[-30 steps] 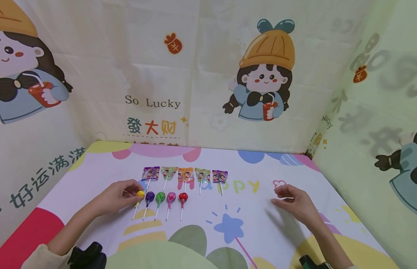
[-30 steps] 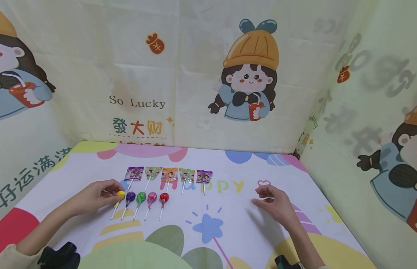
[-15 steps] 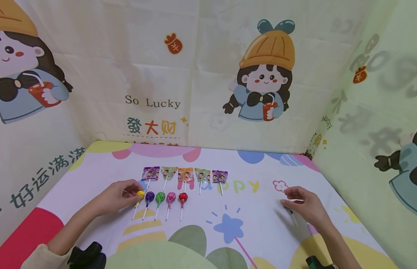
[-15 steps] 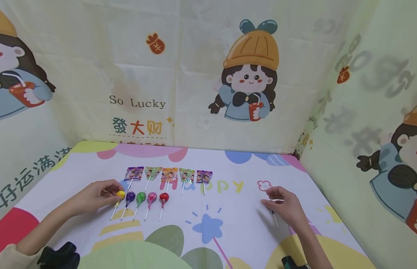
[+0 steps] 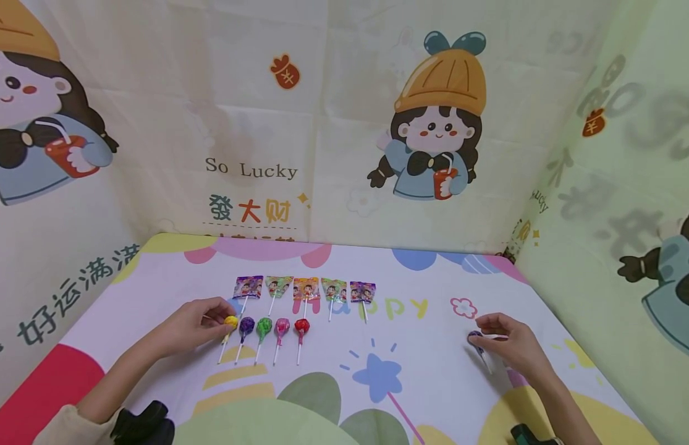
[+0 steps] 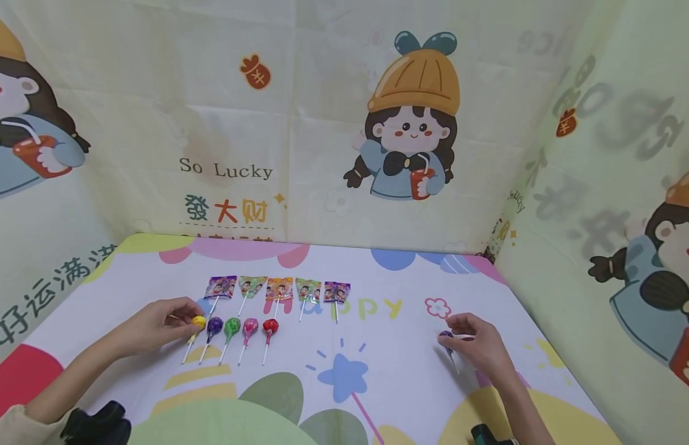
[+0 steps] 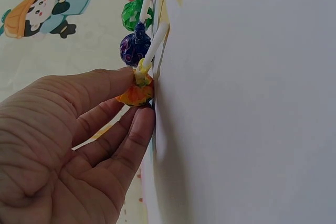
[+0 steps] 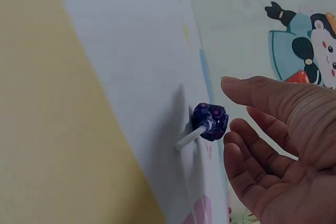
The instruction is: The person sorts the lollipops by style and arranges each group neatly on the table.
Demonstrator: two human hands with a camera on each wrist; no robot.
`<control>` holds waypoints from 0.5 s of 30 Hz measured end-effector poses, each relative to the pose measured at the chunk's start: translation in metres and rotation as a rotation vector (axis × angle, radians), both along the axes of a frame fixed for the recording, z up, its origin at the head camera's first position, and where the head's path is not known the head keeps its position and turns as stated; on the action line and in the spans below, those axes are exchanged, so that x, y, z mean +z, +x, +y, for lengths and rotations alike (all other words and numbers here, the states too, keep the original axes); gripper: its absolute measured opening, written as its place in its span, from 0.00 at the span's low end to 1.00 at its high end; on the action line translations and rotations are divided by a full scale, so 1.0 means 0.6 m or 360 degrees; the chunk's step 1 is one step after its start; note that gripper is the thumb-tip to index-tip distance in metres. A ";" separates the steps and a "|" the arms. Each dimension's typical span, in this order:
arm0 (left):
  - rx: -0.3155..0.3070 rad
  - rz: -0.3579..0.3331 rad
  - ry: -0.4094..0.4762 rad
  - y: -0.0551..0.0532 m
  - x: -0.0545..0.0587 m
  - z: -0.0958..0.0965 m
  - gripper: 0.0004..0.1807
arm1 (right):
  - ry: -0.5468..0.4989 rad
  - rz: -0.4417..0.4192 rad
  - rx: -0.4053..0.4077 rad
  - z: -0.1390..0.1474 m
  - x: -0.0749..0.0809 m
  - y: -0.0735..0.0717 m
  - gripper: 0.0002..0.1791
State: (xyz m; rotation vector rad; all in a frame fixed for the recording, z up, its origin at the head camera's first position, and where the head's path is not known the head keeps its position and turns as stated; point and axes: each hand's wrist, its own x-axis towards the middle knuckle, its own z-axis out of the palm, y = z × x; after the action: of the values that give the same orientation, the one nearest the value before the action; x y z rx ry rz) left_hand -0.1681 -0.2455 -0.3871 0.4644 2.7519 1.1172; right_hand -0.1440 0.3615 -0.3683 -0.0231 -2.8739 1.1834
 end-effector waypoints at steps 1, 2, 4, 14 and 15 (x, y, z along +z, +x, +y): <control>0.0001 -0.0001 0.0000 0.000 0.000 0.000 0.12 | -0.0006 -0.0025 -0.0003 0.001 -0.002 0.000 0.27; 0.0001 -0.0001 0.0001 0.001 0.001 0.000 0.12 | -0.0017 -0.0050 -0.0006 0.002 -0.003 -0.001 0.27; -0.0001 -0.0002 0.0001 0.001 0.002 0.001 0.12 | -0.0030 -0.0094 -0.0007 0.004 -0.007 -0.002 0.28; -0.0007 0.0007 0.0010 0.002 0.003 0.001 0.12 | -0.0038 -0.0132 0.0007 0.004 -0.019 -0.004 0.24; -0.0006 0.0008 0.0010 0.002 0.003 0.001 0.12 | -0.0033 -0.0125 0.0009 0.003 -0.019 -0.004 0.23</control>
State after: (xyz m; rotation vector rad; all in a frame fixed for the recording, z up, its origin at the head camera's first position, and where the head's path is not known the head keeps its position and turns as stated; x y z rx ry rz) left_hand -0.1669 -0.2447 -0.3851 0.4737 2.7513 1.1252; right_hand -0.1463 0.3633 -0.3798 -0.0639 -2.9305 1.2408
